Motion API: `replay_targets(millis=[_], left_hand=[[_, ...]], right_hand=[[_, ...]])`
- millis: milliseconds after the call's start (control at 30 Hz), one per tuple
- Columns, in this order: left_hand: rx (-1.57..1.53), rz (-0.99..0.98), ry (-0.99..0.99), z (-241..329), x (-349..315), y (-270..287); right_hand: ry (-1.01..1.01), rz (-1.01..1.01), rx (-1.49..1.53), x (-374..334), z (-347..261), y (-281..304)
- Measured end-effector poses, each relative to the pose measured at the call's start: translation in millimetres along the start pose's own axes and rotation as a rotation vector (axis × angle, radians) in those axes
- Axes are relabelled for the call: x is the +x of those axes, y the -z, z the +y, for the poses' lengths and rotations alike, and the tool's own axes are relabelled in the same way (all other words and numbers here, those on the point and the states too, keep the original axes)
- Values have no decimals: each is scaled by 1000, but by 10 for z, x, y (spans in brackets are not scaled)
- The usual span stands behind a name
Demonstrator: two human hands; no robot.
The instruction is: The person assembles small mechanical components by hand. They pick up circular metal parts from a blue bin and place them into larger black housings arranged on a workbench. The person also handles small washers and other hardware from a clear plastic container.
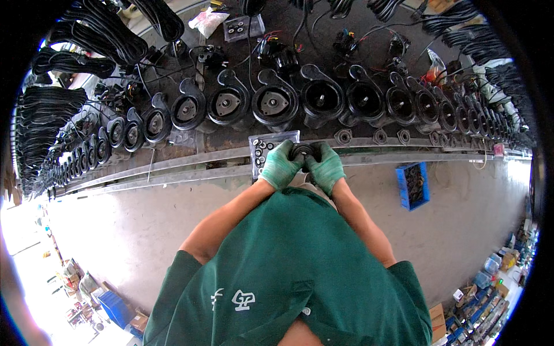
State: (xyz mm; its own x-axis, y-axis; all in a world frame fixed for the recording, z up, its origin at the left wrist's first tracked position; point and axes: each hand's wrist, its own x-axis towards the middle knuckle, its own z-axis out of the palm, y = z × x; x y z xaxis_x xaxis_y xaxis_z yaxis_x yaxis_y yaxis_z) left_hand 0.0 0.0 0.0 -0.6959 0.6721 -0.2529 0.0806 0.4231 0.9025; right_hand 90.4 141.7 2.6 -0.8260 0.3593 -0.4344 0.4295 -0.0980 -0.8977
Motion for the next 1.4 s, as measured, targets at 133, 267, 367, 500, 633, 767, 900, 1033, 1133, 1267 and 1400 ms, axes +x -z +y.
replay_targets(millis=[133,267,367,500,633,767,900,1033,1133,1267,1400], left_hand=[[-259,41,-102,154,5,160],[-441,201,-96,-145,-19,407],[-101,484,-47,-957,-34,607],[172,427,169,-1099,-171,595],[-45,266,196,-1669,-102,416],[-173,165,161,-1659,20,177],[-245,26,228,-1054,103,-6],[-496,-88,231,-1054,191,-152],[-82,-30,124,-1084,249,-188],[857,-18,-562,-600,182,12],[1053,-262,-261,-205,243,-128]], right_hand=[[374,164,-340,50,-329,83],[794,436,-398,257,-774,441],[748,610,-602,548,-1013,583],[922,497,-787,881,-761,591],[1126,420,-881,829,-744,506],[1076,400,-835,582,-616,660],[702,575,-433,377,-109,1126],[298,562,-923,658,659,1503],[50,361,-1064,889,959,1478],[-159,273,-1006,973,654,1266],[-105,355,-984,1041,821,1269]])
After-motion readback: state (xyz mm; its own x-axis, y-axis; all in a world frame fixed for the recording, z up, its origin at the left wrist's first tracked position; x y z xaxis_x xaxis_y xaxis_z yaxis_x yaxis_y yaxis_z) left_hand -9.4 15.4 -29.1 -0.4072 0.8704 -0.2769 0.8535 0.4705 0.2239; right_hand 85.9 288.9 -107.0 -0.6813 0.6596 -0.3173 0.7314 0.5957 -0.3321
